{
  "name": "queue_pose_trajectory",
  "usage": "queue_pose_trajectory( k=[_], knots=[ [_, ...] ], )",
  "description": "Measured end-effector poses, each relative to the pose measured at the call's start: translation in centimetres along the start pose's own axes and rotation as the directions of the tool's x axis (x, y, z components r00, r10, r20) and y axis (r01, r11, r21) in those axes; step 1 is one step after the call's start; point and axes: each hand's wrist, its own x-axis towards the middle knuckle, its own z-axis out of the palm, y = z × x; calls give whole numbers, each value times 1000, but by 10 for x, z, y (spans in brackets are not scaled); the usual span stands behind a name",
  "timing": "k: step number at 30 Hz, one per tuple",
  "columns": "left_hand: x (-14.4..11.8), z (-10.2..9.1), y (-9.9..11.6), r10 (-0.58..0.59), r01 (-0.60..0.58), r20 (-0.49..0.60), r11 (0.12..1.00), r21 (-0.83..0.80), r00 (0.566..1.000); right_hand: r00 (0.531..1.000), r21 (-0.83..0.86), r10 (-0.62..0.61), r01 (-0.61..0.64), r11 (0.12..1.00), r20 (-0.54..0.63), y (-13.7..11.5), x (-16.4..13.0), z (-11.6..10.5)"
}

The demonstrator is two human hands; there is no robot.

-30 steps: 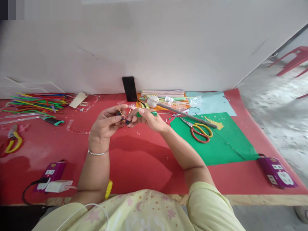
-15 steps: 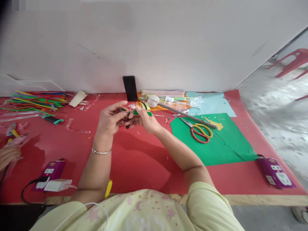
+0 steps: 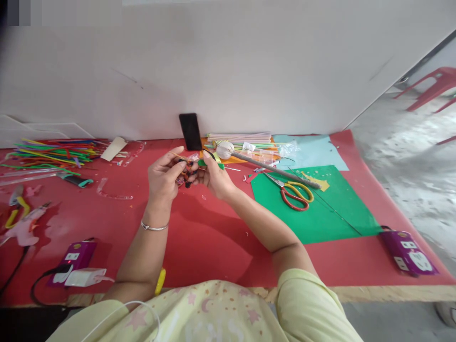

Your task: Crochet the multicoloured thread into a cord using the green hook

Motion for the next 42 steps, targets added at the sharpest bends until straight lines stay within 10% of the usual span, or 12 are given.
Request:
queue_pose_trajectory(
  k=[14, 25, 33, 42],
  knots=[
    [9, -11, 0, -114, 120, 121, 992, -49, 986, 1000, -70, -2, 3, 998, 6, -6, -6, 4],
    [-3, 0, -27, 352, -308, -49, 870, 385, 935, 956, 383, 278, -222, 897, -97, -11, -7, 22],
    [-6, 11, -25, 130, -131, -151, 991, 3, 980, 965, 520, 260, -207, 828, -29, -9, -13, 36],
    [1, -4, 0, -72, 73, 11, 994, -85, 997, 991, 122, 131, -128, 984, -19, 0, 3, 0]
  ],
)
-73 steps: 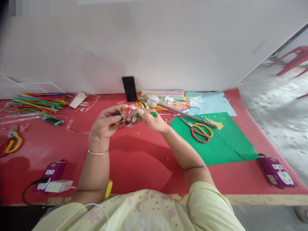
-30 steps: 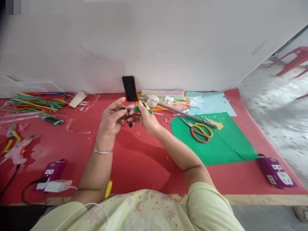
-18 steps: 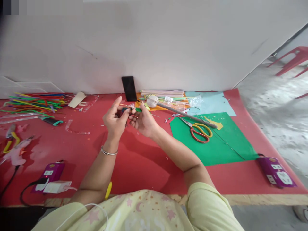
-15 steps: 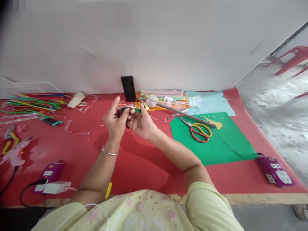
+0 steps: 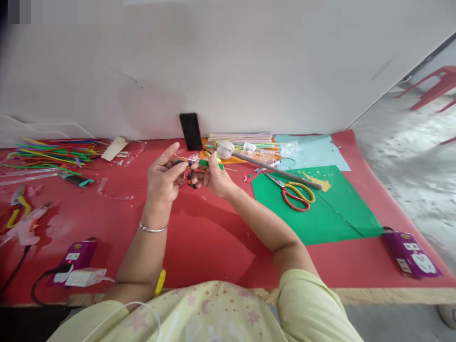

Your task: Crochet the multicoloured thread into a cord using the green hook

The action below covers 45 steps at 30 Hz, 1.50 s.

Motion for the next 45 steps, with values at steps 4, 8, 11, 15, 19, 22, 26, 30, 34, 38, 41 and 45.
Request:
queue_pose_trajectory(
  k=[4, 8, 11, 15, 19, 22, 26, 30, 34, 38, 41, 45],
  knots=[
    [1, 0, 3, -37, 37, 10, 999, -23, 999, 998, -78, -62, 64, 995, 18, 4, 5, -8],
    [1, 0, 7, -132, 133, 26, 990, -44, 991, 989, -61, -142, 139, 988, -50, 6, 4, -7],
    [1, 0, 12, -195, 198, 47, 978, -61, 980, 986, -41, -163, 161, 986, -36, 7, 3, -7],
    [0, -1, 17, -272, 281, 113, 957, -70, 955, 969, -166, -246, 239, 957, -22, 8, 4, -13],
    [0, -4, 21, -273, 285, 146, 957, -62, 951, 939, -324, -344, 328, 887, 7, 5, 6, -25],
    [0, -6, 24, -270, 282, 153, 957, -66, 951, 913, -396, -401, 394, 829, 69, -3, 2, -27],
    [0, -8, 28, -290, 302, 158, 951, -63, 944, 863, -495, -463, 499, 711, 204, -19, -10, -19],
    [0, -10, 31, -302, 311, 164, 950, -35, 939, 818, -552, -489, 569, 610, 303, -28, -17, -12],
    [0, -12, 33, -266, 276, 197, 961, -25, 944, 778, -620, -507, 614, 488, 371, -33, -18, -16],
    [0, -15, 35, -236, 245, 237, 970, -7, 942, 794, -676, -451, 594, 435, 407, -39, -20, -23],
    [1, -17, 35, -232, 242, 264, 970, -8, 936, 805, -677, -401, 588, 443, 437, -46, -23, -25],
    [2, -18, 35, -255, 267, 287, 964, -5, 923, 789, -628, -387, 614, 479, 477, -53, -26, -25]
  ],
)
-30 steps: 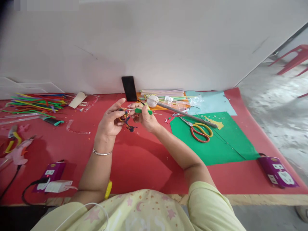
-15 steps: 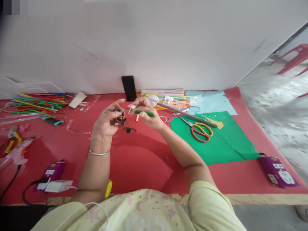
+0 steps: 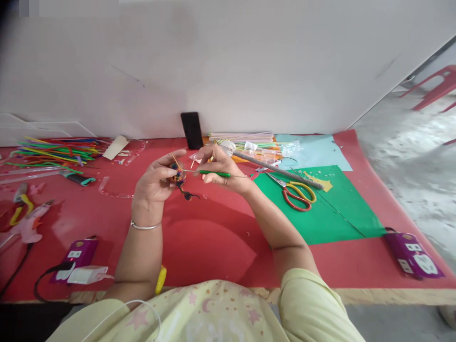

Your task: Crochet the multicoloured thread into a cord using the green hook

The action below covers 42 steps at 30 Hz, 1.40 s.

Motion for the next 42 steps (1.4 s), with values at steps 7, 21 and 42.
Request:
queue_pose_trajectory(
  k=[7, 21, 42],
  knots=[
    [3, -2, -9, 38, -38, 5, 999, 39, 999, 961, 359, 272, -239, 902, -43, 10, -1, 14],
    [9, 10, -25, 220, -191, -195, 969, 158, 956, 922, 468, 378, -298, 832, -85, 9, 3, 46],
    [3, 8, -11, -21, 15, 38, 987, 161, 999, 760, 684, 466, -632, 365, 453, 56, 4, 13]
  ],
)
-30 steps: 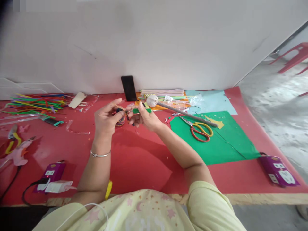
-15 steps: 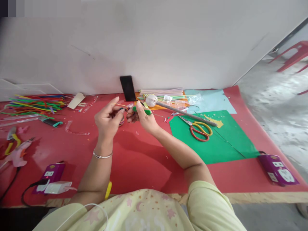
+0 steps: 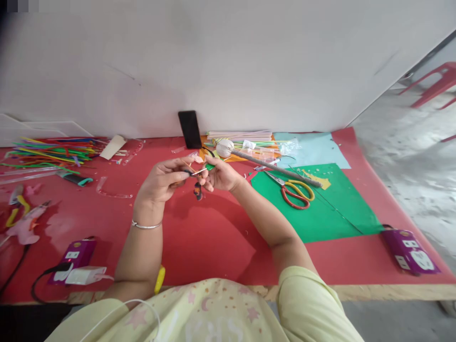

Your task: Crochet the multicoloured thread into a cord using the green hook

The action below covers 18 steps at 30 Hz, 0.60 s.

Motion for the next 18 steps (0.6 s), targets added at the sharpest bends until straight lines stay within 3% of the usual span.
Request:
queue_pose_trajectory(
  k=[7, 18],
  knots=[
    [3, -5, -9, -24, 26, 103, 1000, -14, 994, 986, -157, -28, 54, 986, 166, -7, -7, -17],
    [0, -5, 1, -6, 5, 38, 1000, 22, 999, 989, -284, -140, 147, 947, 44, -16, -11, -4]
  ],
)
